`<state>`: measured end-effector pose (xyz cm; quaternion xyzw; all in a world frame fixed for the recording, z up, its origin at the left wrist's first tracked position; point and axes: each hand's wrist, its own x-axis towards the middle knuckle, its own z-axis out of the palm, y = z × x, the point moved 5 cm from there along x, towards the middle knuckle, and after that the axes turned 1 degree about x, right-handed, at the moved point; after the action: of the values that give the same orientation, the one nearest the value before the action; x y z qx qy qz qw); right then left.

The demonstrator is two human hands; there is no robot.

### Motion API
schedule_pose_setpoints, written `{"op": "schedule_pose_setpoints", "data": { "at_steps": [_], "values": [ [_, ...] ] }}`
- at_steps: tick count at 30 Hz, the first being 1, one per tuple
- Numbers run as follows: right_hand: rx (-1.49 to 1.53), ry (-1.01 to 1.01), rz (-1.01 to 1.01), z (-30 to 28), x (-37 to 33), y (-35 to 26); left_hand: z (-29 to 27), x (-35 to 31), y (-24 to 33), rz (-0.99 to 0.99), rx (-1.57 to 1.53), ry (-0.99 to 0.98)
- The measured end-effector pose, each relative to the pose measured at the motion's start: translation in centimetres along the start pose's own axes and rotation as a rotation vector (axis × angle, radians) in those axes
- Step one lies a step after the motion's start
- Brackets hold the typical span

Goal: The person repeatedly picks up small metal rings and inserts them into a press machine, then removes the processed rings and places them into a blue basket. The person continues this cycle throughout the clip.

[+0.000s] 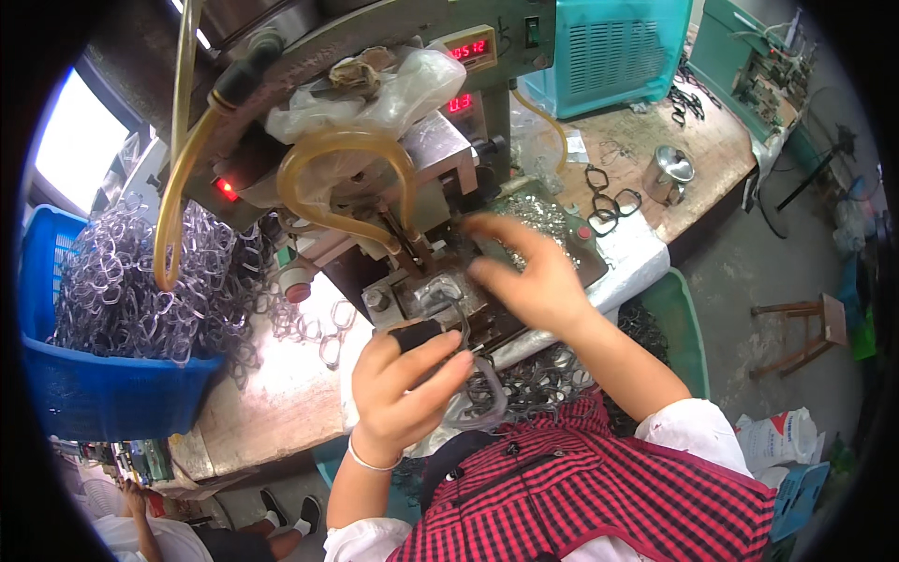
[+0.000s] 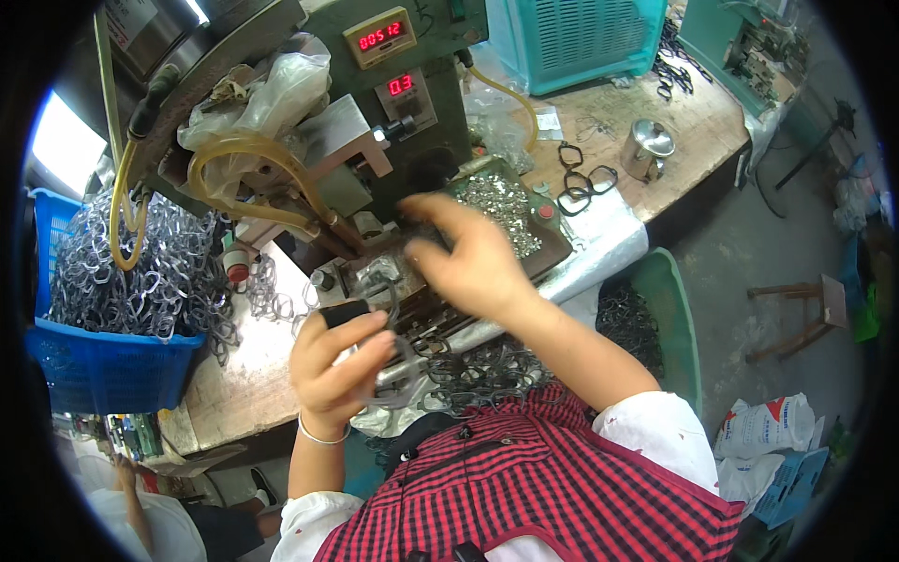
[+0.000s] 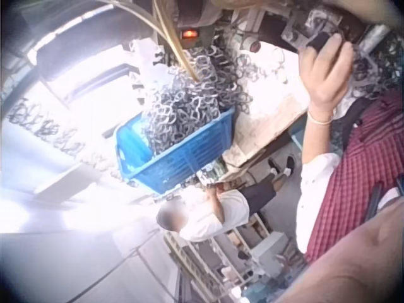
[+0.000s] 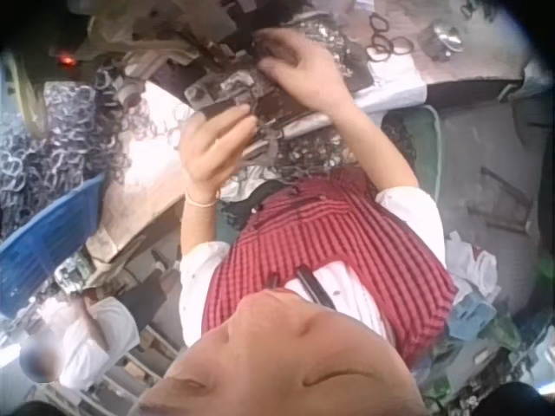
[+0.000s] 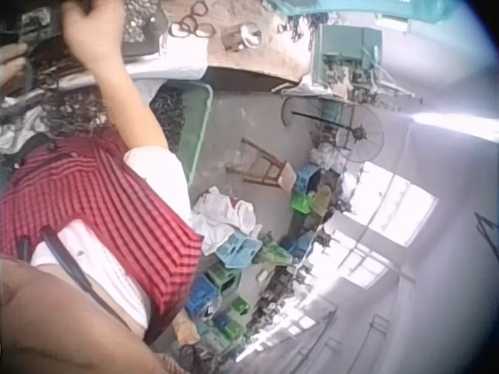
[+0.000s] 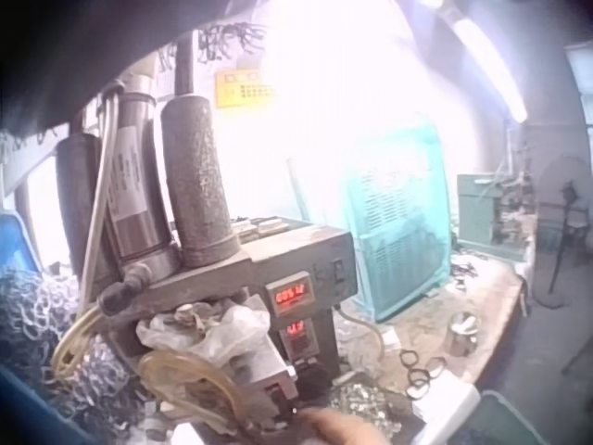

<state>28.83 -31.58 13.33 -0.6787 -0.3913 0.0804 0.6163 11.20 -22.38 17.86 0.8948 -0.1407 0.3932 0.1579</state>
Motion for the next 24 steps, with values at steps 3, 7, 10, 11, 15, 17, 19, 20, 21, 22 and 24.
{"op": "schedule_pose_setpoints", "data": {
  "at_steps": [3,7,10,11,15,17,19,20,21,22,24],
  "values": [
    [-0.068,0.447,-0.009,-5.4,0.1,6.3,1.7,-0.1,-0.2,0.012,0.036,-0.038],
    [-0.505,0.353,-0.186,-4.4,-2.0,7.6,2.2,0.0,-0.5,-0.042,0.005,-0.025],
    [-0.647,-0.052,-0.218,-0.4,-2.3,6.8,2.0,0.1,-0.2,-0.065,0.023,-0.052],
    [-0.705,-0.090,-0.208,0.0,-2.2,7.0,2.0,0.1,-0.1,-0.069,0.021,-0.045],
    [-0.824,-0.164,-0.221,1.2,-1.9,7.6,2.3,-0.9,0.1,-0.132,0.014,-0.013],
    [-0.871,-0.190,-0.214,1.7,-1.8,7.6,2.8,-1.9,0.3,-0.192,0.011,0.019],
    [-0.879,-0.210,-0.216,2.0,-1.7,7.8,2.8,-3.1,1.2,-0.248,0.052,0.006],
    [-0.843,-0.165,-0.251,2.0,-1.8,7.3,2.6,-3.9,1.7,-0.264,0.076,0.014],
    [-0.757,-0.090,-0.221,1.3,-1.8,7.3,2.0,-5.0,1.5,-0.193,0.135,0.047],
    [-0.683,-0.009,-0.176,0.1,-2.1,7.5,0.9,-6.1,1.0,-0.146,0.232,0.086],
    [-0.561,0.062,-0.064,-2.0,-1.4,6.9,-2.5,-8.4,-2.1,-0.367,0.515,0.170]
  ]
}}
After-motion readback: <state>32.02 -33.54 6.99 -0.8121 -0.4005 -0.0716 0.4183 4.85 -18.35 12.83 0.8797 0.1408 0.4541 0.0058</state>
